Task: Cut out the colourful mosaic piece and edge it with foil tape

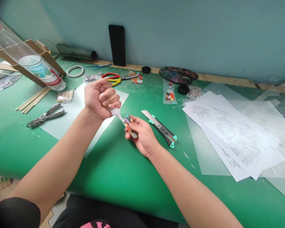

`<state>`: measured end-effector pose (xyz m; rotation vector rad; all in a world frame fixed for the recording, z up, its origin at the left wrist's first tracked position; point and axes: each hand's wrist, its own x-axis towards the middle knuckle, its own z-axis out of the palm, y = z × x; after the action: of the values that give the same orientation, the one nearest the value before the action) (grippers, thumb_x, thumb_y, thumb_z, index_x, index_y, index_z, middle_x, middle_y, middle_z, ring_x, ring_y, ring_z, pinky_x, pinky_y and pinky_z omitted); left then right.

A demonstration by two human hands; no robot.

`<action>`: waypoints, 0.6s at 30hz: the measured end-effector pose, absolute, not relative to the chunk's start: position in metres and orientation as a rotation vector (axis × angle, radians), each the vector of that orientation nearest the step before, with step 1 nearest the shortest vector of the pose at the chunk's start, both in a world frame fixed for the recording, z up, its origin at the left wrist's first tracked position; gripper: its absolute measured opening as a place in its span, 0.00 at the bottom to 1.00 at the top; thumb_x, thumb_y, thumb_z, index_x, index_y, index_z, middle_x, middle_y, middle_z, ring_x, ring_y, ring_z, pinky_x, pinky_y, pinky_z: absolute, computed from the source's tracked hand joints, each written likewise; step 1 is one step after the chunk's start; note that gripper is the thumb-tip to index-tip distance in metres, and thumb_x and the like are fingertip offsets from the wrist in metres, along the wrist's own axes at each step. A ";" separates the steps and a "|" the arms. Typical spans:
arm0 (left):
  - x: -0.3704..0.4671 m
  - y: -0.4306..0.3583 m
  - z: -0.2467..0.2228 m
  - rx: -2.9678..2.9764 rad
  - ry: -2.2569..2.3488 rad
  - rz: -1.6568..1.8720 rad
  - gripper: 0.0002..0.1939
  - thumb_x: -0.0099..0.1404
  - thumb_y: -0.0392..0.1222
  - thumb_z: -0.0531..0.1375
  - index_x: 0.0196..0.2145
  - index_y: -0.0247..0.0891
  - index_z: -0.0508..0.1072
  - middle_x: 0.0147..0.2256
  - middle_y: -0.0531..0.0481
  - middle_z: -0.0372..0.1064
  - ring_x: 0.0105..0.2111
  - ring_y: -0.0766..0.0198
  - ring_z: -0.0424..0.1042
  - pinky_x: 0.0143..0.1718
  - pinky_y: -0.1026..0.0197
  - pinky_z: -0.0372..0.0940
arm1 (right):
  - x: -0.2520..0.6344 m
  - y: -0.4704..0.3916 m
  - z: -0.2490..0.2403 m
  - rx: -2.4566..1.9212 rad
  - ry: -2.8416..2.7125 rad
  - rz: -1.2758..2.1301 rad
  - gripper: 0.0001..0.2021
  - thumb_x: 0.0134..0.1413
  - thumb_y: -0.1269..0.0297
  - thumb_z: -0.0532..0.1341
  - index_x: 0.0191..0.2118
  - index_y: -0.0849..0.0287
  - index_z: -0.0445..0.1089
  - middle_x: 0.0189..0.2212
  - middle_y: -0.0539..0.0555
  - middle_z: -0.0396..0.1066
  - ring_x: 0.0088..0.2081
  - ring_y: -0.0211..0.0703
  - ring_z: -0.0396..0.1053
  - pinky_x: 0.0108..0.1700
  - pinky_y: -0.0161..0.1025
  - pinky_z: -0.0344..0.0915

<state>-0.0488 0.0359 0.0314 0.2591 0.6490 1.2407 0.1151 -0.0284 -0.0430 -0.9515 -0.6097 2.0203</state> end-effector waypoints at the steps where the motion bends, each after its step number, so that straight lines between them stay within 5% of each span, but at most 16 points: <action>1: -0.049 0.036 0.031 0.256 0.646 1.244 0.26 0.75 0.43 0.50 0.20 0.42 0.43 0.12 0.60 0.34 0.08 0.70 0.43 0.12 0.65 0.44 | 0.115 -0.029 -0.043 -0.955 -0.612 2.020 0.17 0.46 0.66 0.72 0.44 0.59 0.74 0.24 0.48 0.70 0.22 0.34 0.62 0.27 0.35 0.60; 18: -0.052 0.034 0.034 0.326 0.658 1.269 0.27 0.74 0.43 0.51 0.18 0.41 0.47 0.10 0.59 0.39 0.09 0.70 0.44 0.13 0.64 0.45 | 0.114 -0.031 -0.046 -0.949 -0.714 1.946 0.19 0.48 0.63 0.72 0.47 0.58 0.74 0.26 0.48 0.72 0.23 0.35 0.63 0.27 0.36 0.60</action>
<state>-0.0524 0.0345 0.0341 0.3259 0.6579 1.2692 0.1145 -0.0305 -0.0455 -0.9494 -0.7143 1.9457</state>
